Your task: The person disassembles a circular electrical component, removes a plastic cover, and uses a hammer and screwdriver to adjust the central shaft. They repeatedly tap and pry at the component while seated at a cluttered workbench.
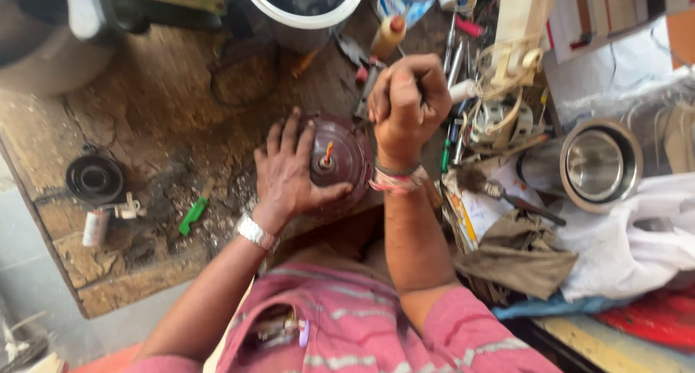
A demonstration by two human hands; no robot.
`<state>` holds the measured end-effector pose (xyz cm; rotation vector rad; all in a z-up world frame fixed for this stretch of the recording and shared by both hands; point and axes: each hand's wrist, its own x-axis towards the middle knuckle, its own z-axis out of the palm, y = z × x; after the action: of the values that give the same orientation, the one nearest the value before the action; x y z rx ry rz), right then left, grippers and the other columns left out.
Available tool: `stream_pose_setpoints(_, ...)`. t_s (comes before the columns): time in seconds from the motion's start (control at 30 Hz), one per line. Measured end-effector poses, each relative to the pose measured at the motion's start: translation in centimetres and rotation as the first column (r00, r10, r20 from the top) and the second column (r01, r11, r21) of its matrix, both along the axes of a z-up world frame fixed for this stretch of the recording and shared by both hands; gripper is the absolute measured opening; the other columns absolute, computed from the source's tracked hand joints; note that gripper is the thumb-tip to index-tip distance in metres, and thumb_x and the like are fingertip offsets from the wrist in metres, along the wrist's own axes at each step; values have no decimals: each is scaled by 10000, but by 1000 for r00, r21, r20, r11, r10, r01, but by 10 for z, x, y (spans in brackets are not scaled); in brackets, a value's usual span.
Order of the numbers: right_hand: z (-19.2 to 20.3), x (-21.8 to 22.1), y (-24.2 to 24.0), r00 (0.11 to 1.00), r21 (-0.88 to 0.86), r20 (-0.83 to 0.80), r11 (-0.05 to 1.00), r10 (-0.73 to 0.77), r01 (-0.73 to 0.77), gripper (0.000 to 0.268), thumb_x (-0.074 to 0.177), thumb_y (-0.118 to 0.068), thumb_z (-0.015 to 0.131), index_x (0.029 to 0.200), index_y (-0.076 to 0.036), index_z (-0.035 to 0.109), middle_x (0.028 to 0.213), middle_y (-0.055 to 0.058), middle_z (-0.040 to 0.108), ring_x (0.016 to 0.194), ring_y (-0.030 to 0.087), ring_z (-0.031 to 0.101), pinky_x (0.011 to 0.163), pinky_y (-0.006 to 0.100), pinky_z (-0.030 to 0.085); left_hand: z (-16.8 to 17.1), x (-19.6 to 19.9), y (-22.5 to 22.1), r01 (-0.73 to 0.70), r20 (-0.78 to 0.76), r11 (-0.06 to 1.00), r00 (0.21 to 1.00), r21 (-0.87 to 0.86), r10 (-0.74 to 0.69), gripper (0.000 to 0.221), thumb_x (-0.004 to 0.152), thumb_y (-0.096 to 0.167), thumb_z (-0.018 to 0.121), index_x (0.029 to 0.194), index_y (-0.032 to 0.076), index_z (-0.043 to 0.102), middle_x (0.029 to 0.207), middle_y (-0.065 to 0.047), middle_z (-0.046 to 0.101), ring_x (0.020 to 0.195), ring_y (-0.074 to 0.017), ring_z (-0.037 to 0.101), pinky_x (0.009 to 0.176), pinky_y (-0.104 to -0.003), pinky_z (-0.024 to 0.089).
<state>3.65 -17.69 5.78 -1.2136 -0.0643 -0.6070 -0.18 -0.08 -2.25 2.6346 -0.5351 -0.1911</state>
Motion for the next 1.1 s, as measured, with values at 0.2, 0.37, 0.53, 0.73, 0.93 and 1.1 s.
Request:
stream_pose_setpoints(0.2, 3, 13, 18, 970, -119, 79, 964, -230, 238, 167, 1077, -118, 547, 932, -40, 524, 693, 35, 514, 522, 112, 453, 452, 261, 365, 10, -12, -7, -84, 15, 996, 996, -1, 84, 1292, 531, 855, 742, 1505, 61, 440, 1605, -156, 279, 1400, -455, 287, 979, -662, 342)
stream_pose_setpoints(0.37, 25, -4, -26, 992, 66, 32, 991, -121, 118, 165, 1038, -82, 582, 886, -33, 543, 634, 44, 494, 465, 122, 436, 433, 290, 373, 16, -24, -10, -149, 5, 989, 989, 3, 149, 1256, 604, 840, 728, 1510, 23, 429, 1629, -192, 260, 1403, -488, 315, 968, -661, 385)
stream_pose_setpoints(0.53, 19, -66, -43, 992, 96, 70, 990, -109, 102, 172, 1044, -108, 572, 886, -54, 530, 652, 43, 495, 482, 122, 430, 440, 295, 399, 30, -29, 4, -122, -234, 987, 962, 105, 143, 1286, 674, 841, 647, 1579, -30, 367, 1577, -282, 360, 1356, -468, 456, 1006, -590, 476)
stream_pose_setpoints(0.73, 24, -74, -40, 992, 26, 118, 998, -56, 53, 169, 1034, -78, 589, 881, -24, 545, 663, 55, 507, 507, 131, 441, 483, 306, 423, 11, -9, 6, -29, 113, 1000, 993, -8, 30, 1222, 677, 815, 766, 1442, -61, 392, 1573, -260, 336, 1434, -421, 343, 1048, -648, 328)
stream_pose_setpoints(0.93, 23, -66, -35, 994, -4, 109, 1000, -17, 17, 156, 1010, -65, 582, 868, -7, 556, 643, 44, 503, 497, 114, 441, 488, 293, 430, -21, -13, 3, -123, 60, 983, 989, -135, 132, 1265, 615, 754, 806, 1494, -44, 370, 1593, -215, 328, 1429, -415, 325, 1092, -592, 321)
stream_pose_setpoints(1.1, 23, -59, -27, 995, 8, 101, 1000, -26, 25, 162, 1019, -63, 584, 868, -12, 553, 669, 40, 510, 522, 110, 450, 501, 291, 437, -19, -12, 3, -131, 17, 984, 991, -117, 134, 1271, 621, 768, 812, 1488, -47, 366, 1582, -215, 319, 1425, -419, 320, 1086, -591, 313)
